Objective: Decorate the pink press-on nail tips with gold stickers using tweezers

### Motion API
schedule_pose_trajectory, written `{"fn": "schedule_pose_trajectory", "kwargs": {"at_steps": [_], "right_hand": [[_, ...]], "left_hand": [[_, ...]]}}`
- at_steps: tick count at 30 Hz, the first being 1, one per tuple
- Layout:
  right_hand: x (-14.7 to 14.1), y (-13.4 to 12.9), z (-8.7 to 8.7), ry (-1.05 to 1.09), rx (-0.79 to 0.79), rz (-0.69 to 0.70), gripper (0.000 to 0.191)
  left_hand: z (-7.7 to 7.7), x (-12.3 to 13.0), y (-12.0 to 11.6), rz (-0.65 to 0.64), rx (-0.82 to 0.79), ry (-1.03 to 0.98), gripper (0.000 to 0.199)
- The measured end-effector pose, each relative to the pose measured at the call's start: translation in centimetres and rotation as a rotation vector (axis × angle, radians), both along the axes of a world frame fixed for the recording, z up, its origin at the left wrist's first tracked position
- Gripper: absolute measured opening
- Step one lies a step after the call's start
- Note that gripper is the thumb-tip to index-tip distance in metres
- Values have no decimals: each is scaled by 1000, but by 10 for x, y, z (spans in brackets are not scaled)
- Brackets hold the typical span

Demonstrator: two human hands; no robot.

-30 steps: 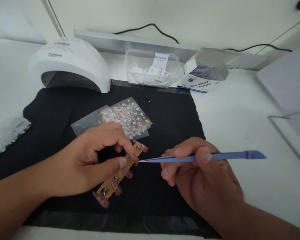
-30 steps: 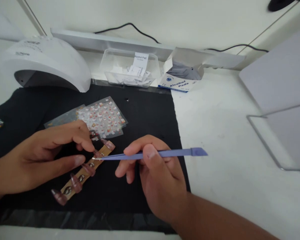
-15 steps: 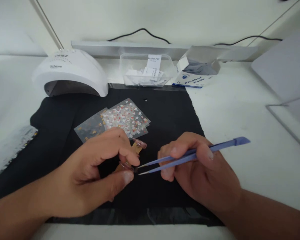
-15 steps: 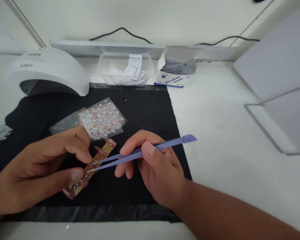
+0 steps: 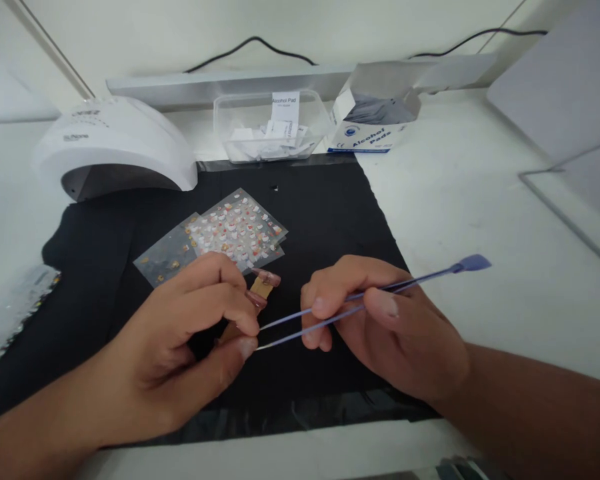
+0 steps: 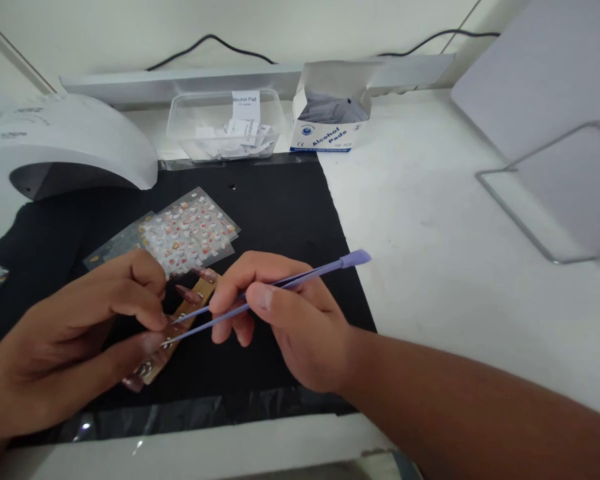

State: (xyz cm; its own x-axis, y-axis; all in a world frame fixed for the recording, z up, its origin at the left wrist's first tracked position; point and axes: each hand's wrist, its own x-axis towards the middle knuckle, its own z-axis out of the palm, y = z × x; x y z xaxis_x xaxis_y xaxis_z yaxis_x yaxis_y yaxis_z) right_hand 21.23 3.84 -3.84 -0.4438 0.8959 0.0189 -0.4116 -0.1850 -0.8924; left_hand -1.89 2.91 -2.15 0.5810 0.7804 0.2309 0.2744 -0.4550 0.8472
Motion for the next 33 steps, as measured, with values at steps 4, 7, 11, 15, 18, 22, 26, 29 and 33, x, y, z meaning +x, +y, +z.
{"fn": "schedule_pose_trajectory", "kwargs": {"at_steps": [4,7,11,15,18,22,26,29,33], "right_hand": [[0,1,1,6,-5,-3,26],[0,2,1,27,-28,-5,25],[0,3,3,34,-66,-6,25],[0,4,4,43,-66,-19,26],[2,4,5,74,-65,-20,25],[3,2,7,114,-77,-37,23],[1,0,10,150,-79,-59,23],[0,-2,9,184,-90,-44,26],[-1,-2,7,229,-101,-29,29]], "left_hand": [[0,0,3,-12,33,55,17],[0,0,5,-15,32,58,15],[1,-2,3,-31,-5,18,14],[1,-2,0,18,-188,-79,9],[1,-2,-1,70,-358,-195,7],[0,-1,-2,64,-487,-358,10],[-4,1,-4,41,-568,-535,12],[-6,3,-9,35,-632,-622,13],[-4,7,-15,11,-725,-700,17]]}}
